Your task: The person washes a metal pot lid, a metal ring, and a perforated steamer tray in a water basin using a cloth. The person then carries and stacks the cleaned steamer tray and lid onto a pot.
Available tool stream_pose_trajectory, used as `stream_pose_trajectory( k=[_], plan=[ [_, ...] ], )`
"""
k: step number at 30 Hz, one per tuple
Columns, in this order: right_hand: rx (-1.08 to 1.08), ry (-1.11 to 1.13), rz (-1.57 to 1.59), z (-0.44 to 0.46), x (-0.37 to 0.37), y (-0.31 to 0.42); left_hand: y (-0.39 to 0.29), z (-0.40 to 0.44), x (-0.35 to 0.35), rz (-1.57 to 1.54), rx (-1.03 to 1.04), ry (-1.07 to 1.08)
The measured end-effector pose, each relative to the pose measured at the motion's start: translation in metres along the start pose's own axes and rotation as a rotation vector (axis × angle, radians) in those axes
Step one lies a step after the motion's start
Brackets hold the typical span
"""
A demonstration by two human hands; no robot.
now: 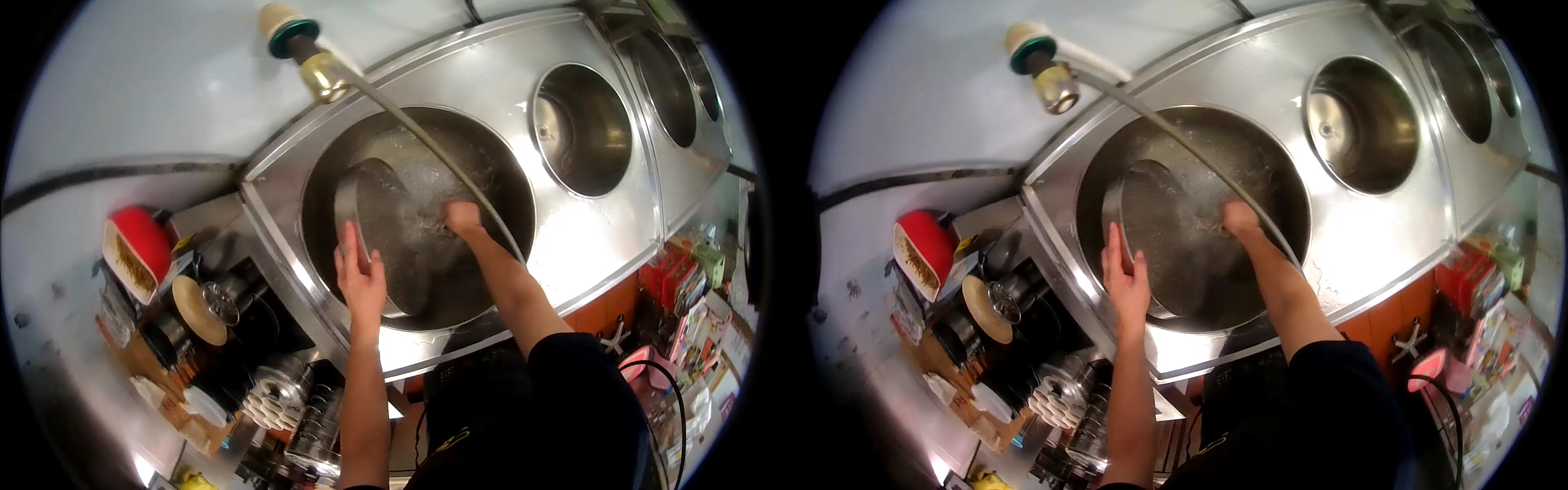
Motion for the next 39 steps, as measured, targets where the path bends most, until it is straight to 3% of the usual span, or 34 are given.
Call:
stream_pose_trajectory(
  k=[1,3,4,7,9,15,16,19,20,22,23,27,29,34,37,39],
  plan=[
    [0.142,0.117,0.068,0.003,0.008,-0.021,0.003,-0.002,0.0,0.003,-0.057,0.013],
    [0.475,-0.031,0.773,0.019,0.057,-0.058,0.006,-0.003,0.004,0.001,-0.161,0.04],
    [0.647,-0.107,1.125,0.018,0.082,-0.071,-0.001,-0.001,0.005,-0.024,-0.096,0.022],
    [0.461,0.371,1.973,-0.014,0.021,0.031,-0.017,0.0,0.011,0.079,0.063,0.011],
    [0.315,0.603,2.078,-0.057,-0.049,0.101,-0.01,0.002,0.014,0.049,-0.066,0.07],
    [0.195,0.796,2.16,-0.185,-0.212,0.228,0.003,0.006,0.002,0.112,-0.122,0.109],
    [0.033,0.894,2.123,-0.19,-0.209,0.238,0.003,0.008,0.003,0.125,-0.128,0.131],
    [0.188,0.609,1.84,-0.197,-0.2,0.249,-0.002,0.007,0.014,0.187,-0.202,0.179],
    [0.054,0.426,1.702,-0.197,-0.215,0.256,-0.007,0.006,0.018,0.196,-0.221,0.194],
    [-0.334,-0.01,1.255,-0.196,-0.238,0.27,-0.02,0.012,0.02,-0.106,0.055,0.078],
    [-0.501,-0.215,1.01,-0.204,-0.25,0.276,-0.01,0.01,0.027,-0.109,0.062,0.094],
    [-0.798,-0.506,0.426,-0.248,-0.267,0.293,0.009,-0.001,0.034,-0.084,0.011,0.133],
    [-0.848,-0.492,0.215,-0.262,-0.272,0.3,0.013,-0.006,0.034,-0.097,-0.007,0.148],
    [-0.879,-0.278,0.462,-0.262,-0.254,0.285,0.026,-0.013,0.037,-0.095,-0.039,0.156],
    [-0.538,-0.328,0.643,-0.239,-0.259,0.246,0.029,-0.021,0.03,-0.022,-0.081,0.098],
    [-0.268,-0.062,1.173,-0.197,-0.226,0.206,0.014,-0.025,0.01,0.031,-0.2,0.043]
  ],
)
Point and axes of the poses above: each hand's wrist, its own z-axis towards the middle knuckle, its own x-axis out of the palm, y = z × x, the point moved 9 cm from there along z, towards the middle knuckle, and after that the axes turned 9 degrees about -z, right-handed, at the moved point
